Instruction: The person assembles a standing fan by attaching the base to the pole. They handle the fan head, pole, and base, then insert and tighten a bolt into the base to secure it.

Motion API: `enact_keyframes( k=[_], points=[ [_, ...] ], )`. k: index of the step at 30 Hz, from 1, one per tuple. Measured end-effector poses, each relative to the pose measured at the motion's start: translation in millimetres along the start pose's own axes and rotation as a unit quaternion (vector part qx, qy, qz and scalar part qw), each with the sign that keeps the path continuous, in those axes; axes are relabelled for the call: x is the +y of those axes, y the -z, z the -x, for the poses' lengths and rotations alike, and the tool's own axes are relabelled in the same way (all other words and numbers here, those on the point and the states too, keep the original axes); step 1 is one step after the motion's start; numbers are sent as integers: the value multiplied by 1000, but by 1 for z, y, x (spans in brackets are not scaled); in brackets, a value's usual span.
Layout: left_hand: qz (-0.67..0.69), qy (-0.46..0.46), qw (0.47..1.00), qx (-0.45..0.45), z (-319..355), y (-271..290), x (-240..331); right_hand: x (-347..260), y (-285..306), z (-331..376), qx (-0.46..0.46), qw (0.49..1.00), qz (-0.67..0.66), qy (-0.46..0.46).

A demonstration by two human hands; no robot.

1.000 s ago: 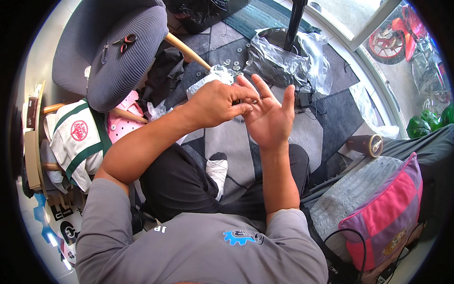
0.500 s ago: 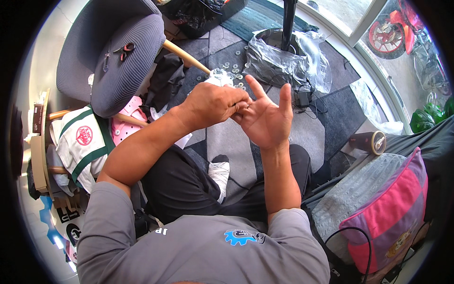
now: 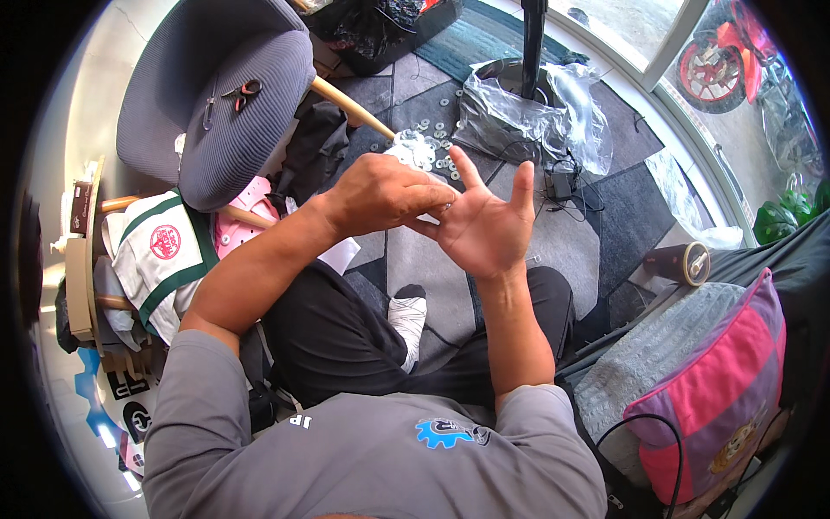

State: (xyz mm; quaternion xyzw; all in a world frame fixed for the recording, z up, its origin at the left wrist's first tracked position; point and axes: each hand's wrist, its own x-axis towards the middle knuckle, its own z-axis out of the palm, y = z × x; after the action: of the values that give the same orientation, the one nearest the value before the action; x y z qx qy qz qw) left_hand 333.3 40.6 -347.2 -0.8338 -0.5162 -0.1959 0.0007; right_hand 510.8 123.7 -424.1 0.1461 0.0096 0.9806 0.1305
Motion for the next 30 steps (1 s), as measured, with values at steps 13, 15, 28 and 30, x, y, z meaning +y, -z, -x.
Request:
enact_keyframes(
  k=[13,15,28,30],
  points=[
    [541,402,717,177,-6,6,-24,-34,13,35,145,951,227,152],
    [614,360,667,219,-2,10,-34,-62,19,47,76,953,229,182],
    [606,375,666,220,2,19,-34,-83,8,62,111,875,367,297],
    [531,421,717,163,-2,16,-25,-64,-7,62,243,720,542,358]
  ],
)
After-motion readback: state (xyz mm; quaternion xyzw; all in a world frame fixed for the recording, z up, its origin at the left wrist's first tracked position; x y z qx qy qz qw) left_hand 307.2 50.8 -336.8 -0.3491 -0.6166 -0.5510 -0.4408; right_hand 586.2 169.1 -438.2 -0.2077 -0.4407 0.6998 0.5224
